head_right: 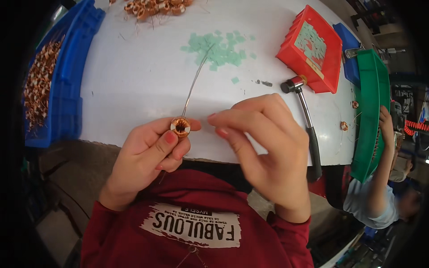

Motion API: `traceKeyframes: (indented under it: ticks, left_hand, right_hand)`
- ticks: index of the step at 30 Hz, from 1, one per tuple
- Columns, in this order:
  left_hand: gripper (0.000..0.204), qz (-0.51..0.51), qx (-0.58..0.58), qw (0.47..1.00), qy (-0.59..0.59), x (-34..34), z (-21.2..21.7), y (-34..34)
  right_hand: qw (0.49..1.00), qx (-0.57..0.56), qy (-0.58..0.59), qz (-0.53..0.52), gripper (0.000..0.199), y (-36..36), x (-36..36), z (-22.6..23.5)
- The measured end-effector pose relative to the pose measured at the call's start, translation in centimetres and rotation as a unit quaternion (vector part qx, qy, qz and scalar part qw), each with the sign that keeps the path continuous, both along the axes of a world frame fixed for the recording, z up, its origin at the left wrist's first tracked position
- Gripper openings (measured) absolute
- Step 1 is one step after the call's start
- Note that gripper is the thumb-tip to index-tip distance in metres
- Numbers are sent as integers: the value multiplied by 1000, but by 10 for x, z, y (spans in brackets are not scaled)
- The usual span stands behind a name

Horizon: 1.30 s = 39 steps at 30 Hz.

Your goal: Assembling small components by inserting wire coils into housings and tapping them with a hammer.

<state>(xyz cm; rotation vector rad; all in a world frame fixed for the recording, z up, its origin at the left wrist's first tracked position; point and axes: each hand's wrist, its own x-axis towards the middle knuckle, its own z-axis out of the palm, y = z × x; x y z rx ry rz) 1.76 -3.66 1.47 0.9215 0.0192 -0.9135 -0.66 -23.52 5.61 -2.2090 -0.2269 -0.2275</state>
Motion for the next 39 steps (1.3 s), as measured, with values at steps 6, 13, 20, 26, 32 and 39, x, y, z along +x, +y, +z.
traceKeyframes:
  ticks: [6, 13, 20, 26, 32, 39]
  left_hand:
    - [30, 0, 9, 998, -60, -9, -3, -7]
    - [27, -25, 17, 998, -54, -10, 2, -4]
    - [25, -52, 31, 996, -60, -9, 9, -3]
    - [23, -44, 19, 997, -55, -11, 8, -3]
    - [21, -50, 22, 997, -59, -10, 8, -2]
    - [20, -58, 12, 997, -57, -10, 5, -2]
  right_hand:
    - [999, 17, -30, -7, 20, 18, -13, -11]
    - [994, -95, -56, -17, 23, 31, -22, -5]
    - [978, -165, -128, -11, 26, 35, -26, -4]
    - [971, -182, -156, 13, 28, 38, -27, -3]
    - [972, -178, -152, 23, 29, 38, -25, -2]
    - [972, -189, -140, 10, 28, 41, -26, -3]
